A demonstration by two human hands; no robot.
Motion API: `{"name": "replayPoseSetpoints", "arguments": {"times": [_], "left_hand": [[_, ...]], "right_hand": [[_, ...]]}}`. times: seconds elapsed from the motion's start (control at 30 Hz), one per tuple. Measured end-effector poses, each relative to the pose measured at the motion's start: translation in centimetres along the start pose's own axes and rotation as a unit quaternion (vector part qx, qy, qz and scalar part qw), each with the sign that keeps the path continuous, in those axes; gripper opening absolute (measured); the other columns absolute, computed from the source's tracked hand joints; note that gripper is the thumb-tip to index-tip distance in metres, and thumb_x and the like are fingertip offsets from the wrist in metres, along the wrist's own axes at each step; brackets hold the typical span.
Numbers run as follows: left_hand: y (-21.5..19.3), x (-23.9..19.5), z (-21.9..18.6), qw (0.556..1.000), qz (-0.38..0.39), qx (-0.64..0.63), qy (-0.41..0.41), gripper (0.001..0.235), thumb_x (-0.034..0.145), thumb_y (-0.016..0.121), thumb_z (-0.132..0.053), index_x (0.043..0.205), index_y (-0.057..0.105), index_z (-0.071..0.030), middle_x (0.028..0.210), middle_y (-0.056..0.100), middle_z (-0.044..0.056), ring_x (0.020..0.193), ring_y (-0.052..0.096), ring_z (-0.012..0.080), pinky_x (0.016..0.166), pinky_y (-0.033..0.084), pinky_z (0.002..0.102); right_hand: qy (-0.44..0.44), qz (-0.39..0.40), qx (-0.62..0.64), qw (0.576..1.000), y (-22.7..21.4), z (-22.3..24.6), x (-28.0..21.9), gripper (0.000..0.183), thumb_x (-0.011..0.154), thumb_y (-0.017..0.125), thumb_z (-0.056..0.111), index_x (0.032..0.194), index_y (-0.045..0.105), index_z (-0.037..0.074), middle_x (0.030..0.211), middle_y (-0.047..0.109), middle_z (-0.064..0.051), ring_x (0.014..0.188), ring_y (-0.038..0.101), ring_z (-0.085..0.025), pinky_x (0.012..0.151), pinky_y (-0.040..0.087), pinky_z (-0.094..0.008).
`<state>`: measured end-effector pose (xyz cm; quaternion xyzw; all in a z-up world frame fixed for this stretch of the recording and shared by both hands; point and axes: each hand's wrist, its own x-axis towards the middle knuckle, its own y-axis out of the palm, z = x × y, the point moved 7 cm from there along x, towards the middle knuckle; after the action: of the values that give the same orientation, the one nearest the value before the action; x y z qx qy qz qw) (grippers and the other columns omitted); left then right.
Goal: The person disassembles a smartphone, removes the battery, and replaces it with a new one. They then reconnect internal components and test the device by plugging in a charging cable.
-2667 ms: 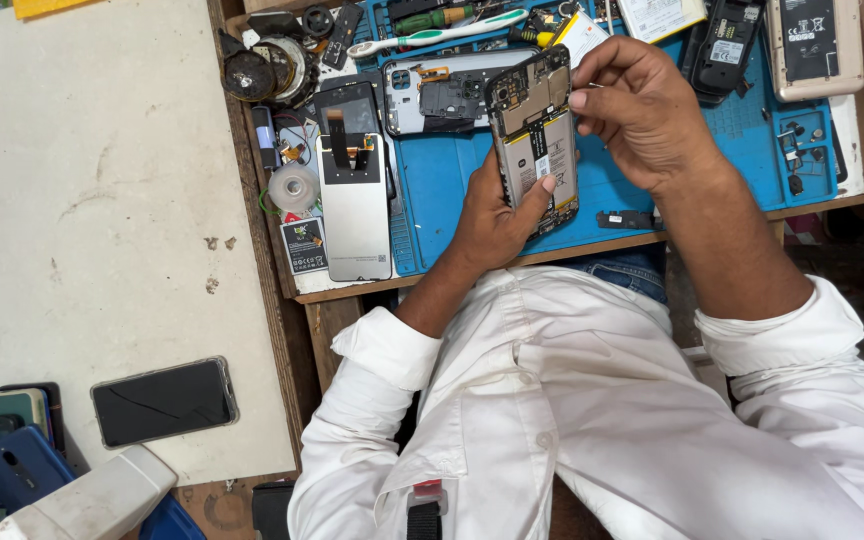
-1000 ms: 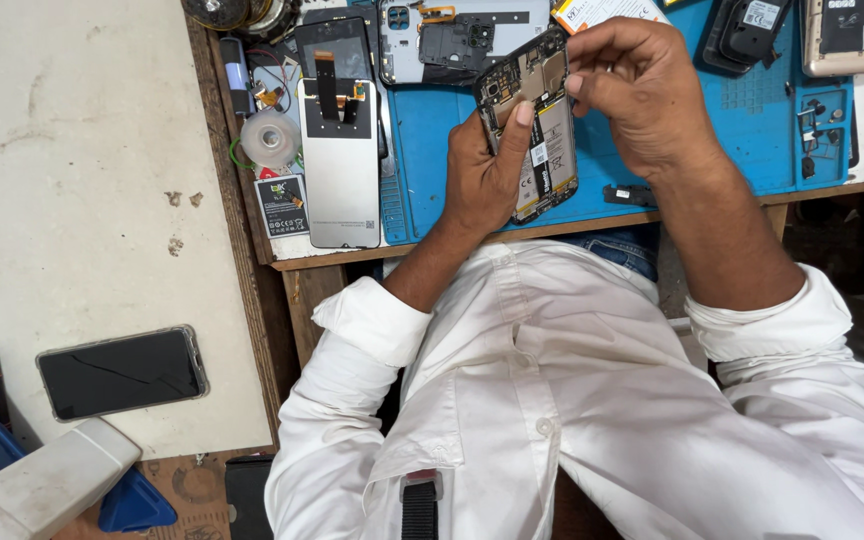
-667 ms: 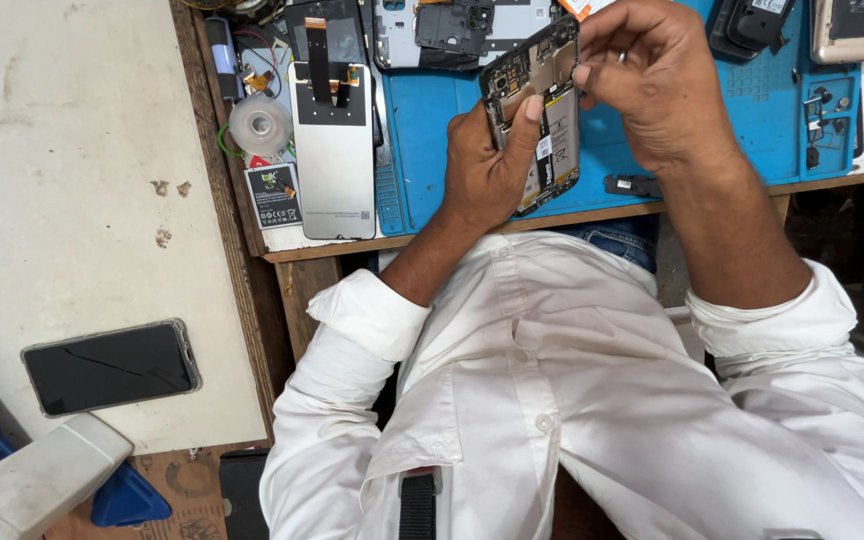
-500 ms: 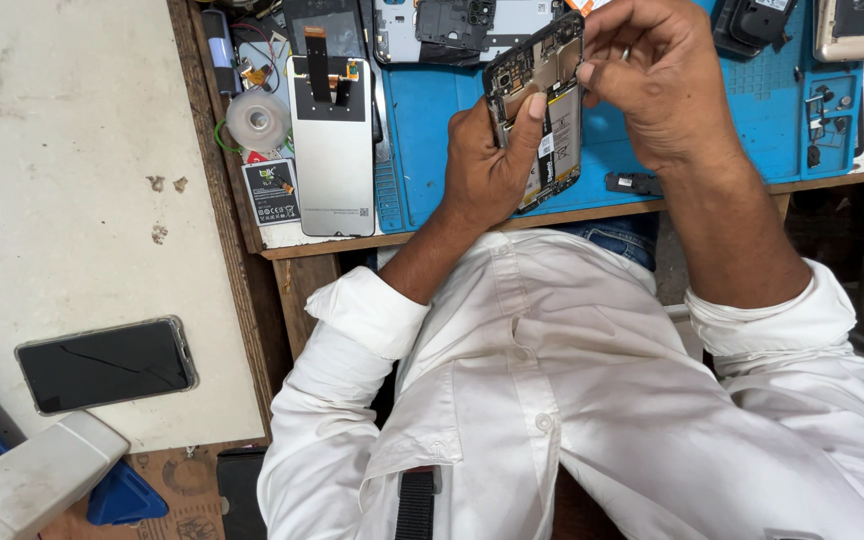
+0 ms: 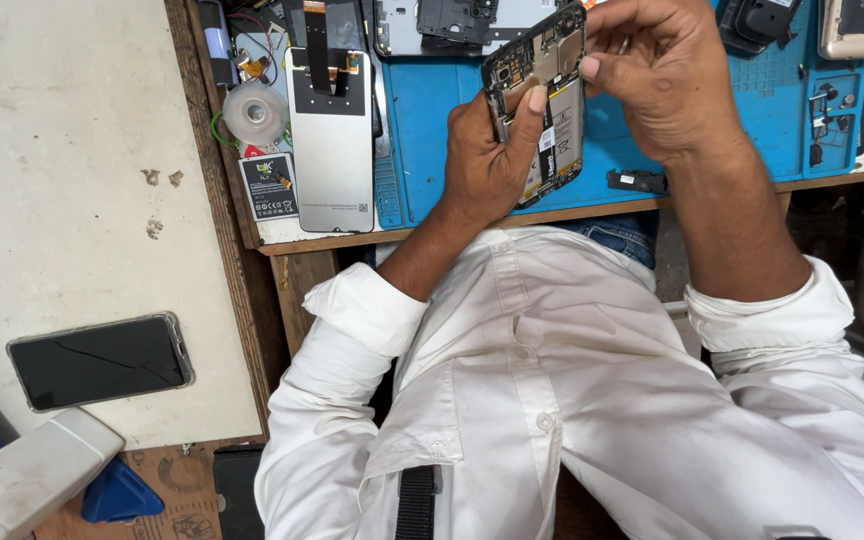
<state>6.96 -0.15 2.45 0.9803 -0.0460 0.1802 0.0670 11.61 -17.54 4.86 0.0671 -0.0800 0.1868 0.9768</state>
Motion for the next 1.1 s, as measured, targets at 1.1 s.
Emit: {"name": "replayPoseSetpoints", "arguments": {"times": [1.1], "left_hand": [[-0.2, 0.1, 1.7, 0.992, -0.025, -0.097, -0.072, 0.038, 0.114, 0.052, -0.037, 0.116, 0.065, -0.001, 0.088, 0.071, 0.004, 0.078, 0.067, 0.0067, 0.068, 0.057, 0.026]], "right_hand": [[0.029, 0.034, 0.038, 0.998, -0.2, -1.1, 0.5, 0.025, 0.105, 0.081, 0.005, 0.127, 0.071, 0.001, 0.113, 0.074, -0.01, 0.092, 0.071, -0.011, 0.077, 0.06, -0.022]]}}
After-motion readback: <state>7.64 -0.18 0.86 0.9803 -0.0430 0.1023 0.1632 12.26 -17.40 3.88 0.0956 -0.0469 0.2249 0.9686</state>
